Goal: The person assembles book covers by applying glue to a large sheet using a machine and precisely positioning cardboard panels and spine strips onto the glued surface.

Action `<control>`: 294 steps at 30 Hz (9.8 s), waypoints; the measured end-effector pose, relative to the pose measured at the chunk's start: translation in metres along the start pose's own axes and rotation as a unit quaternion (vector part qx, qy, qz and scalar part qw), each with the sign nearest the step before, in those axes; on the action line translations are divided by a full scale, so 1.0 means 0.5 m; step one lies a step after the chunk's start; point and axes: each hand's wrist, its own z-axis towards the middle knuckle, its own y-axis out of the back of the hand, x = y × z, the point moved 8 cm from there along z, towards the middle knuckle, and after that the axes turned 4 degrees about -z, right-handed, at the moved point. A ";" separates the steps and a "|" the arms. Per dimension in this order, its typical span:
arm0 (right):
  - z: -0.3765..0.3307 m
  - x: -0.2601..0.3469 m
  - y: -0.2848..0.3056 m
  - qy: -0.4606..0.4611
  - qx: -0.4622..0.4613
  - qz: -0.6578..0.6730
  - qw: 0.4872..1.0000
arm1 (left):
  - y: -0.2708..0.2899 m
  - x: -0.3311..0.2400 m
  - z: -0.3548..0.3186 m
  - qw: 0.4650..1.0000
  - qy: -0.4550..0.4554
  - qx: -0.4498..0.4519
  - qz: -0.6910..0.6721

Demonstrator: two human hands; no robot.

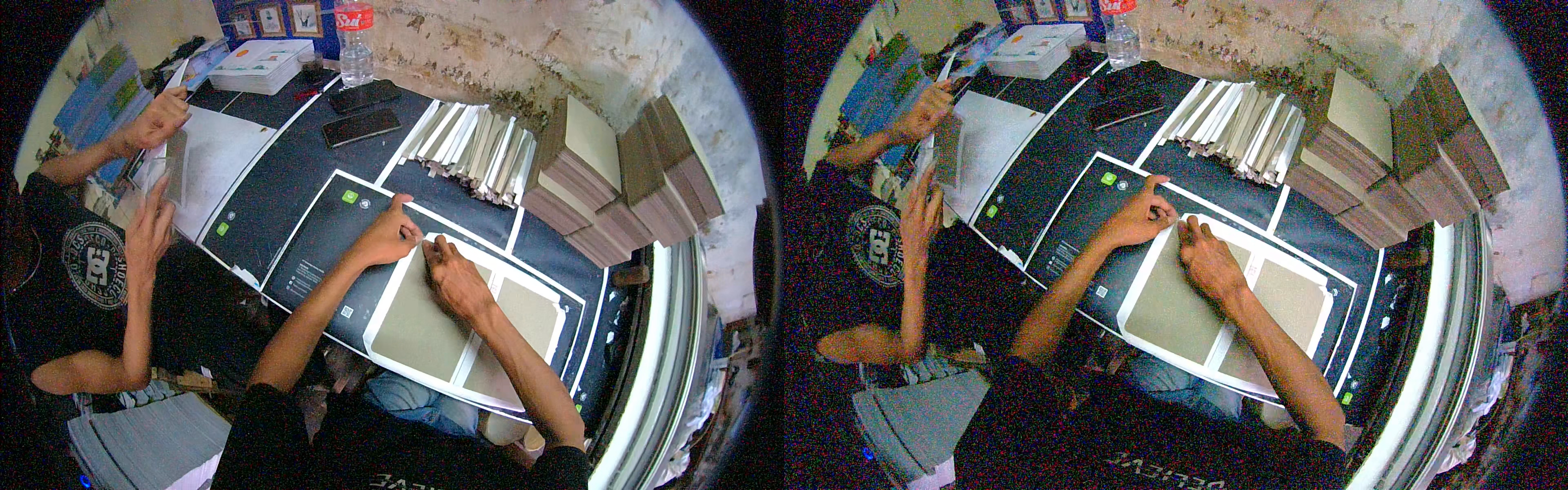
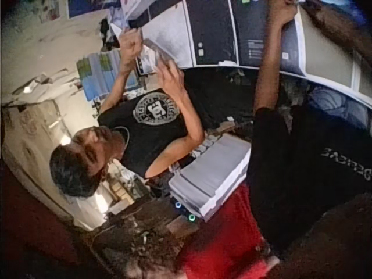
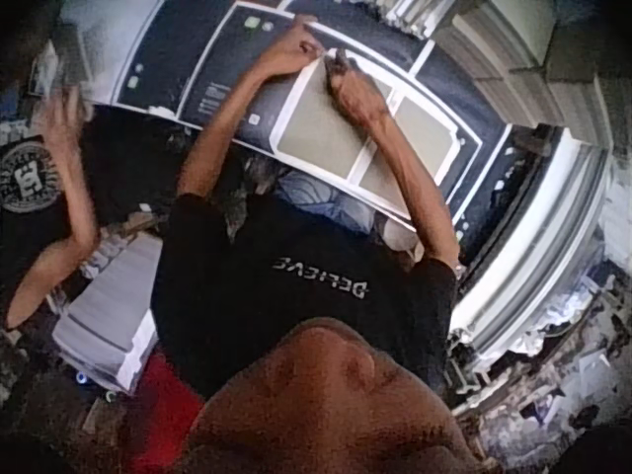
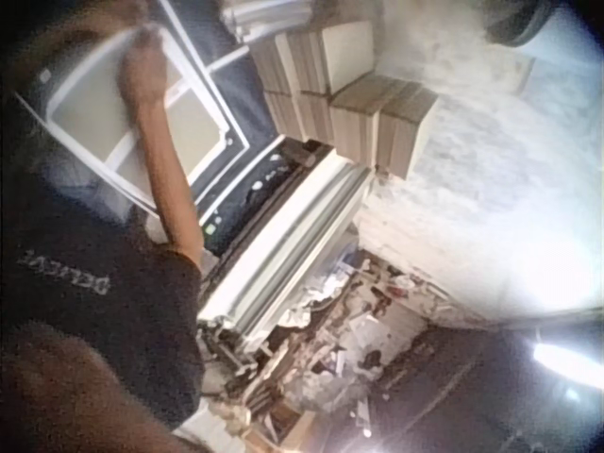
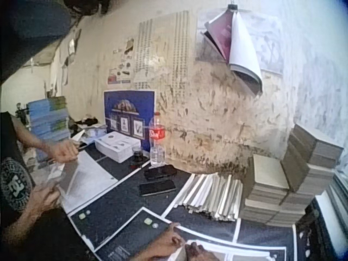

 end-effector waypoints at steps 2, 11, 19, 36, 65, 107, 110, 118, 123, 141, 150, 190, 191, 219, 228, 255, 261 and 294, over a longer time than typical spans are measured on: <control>-0.009 -0.013 0.007 -0.013 -0.004 0.023 1.000 | -0.002 -0.007 -0.007 0.997 0.031 0.003 -0.065; 0.038 -0.085 0.057 -0.072 -0.004 0.229 0.971 | 0.008 -0.007 -0.035 0.996 -0.005 -0.049 -0.072; 0.078 -0.085 0.030 0.040 -0.017 0.164 0.986 | -0.007 -0.018 -0.031 0.991 -0.031 -0.110 -0.067; 0.068 -0.085 0.042 0.012 -0.126 0.186 0.974 | -0.003 0.011 -0.020 0.994 0.007 -0.104 -0.040; -0.055 -0.008 -0.017 -0.010 -0.190 0.092 0.977 | -0.035 -0.043 -0.069 0.978 0.054 -0.183 0.080; -0.083 -0.052 -0.060 -0.113 -0.267 0.247 0.925 | -0.153 -0.138 -0.126 0.906 -0.152 0.001 0.395; -0.088 -0.048 -0.040 -0.110 -0.290 0.259 0.915 | -0.159 -0.141 -0.116 0.905 -0.156 0.003 0.396; -0.069 -0.026 0.001 -0.092 -0.251 0.196 0.943 | -0.135 -0.166 -0.203 0.935 -0.108 -0.127 0.312; -0.088 -0.064 0.024 -0.101 -0.265 0.247 0.927 | -0.188 -0.207 -0.290 0.966 0.044 -0.001 0.254; -0.020 -0.019 -0.019 -0.065 -0.111 0.173 0.976 | -0.176 -0.220 -0.322 0.969 0.016 -0.046 0.243; -0.024 -0.012 -0.004 -0.024 -0.167 0.152 0.974 | -0.133 -0.210 -0.471 0.985 0.144 -0.075 -0.055; -0.576 -0.384 0.074 -0.428 -0.421 0.224 0.768 | 0.059 -0.027 -0.372 0.973 0.143 -0.179 -0.037; -0.582 -0.376 0.070 -0.411 -0.440 0.196 0.774 | 0.124 0.039 -0.400 0.934 0.109 -0.319 0.116; -0.542 -0.311 -0.001 -0.417 -0.193 -0.087 0.884 | -0.317 -0.282 -0.003 0.956 -0.268 -0.105 -0.049; -0.526 -0.402 -0.018 -0.413 -0.182 -0.023 0.892 | -0.546 -0.299 0.061 0.894 -0.234 -0.091 -0.371; -0.354 -0.138 0.115 -0.342 -0.398 0.347 0.777 | -0.425 -0.216 0.121 0.924 -0.043 -0.153 -0.347; -0.363 -0.251 0.147 -0.422 -0.469 0.273 0.726 | -0.454 -0.203 0.120 0.928 0.043 -0.032 -0.370; -0.083 -0.349 -0.022 -0.275 -0.424 0.480 0.717 | -0.021 -0.274 0.114 0.905 -0.228 -0.355 -0.057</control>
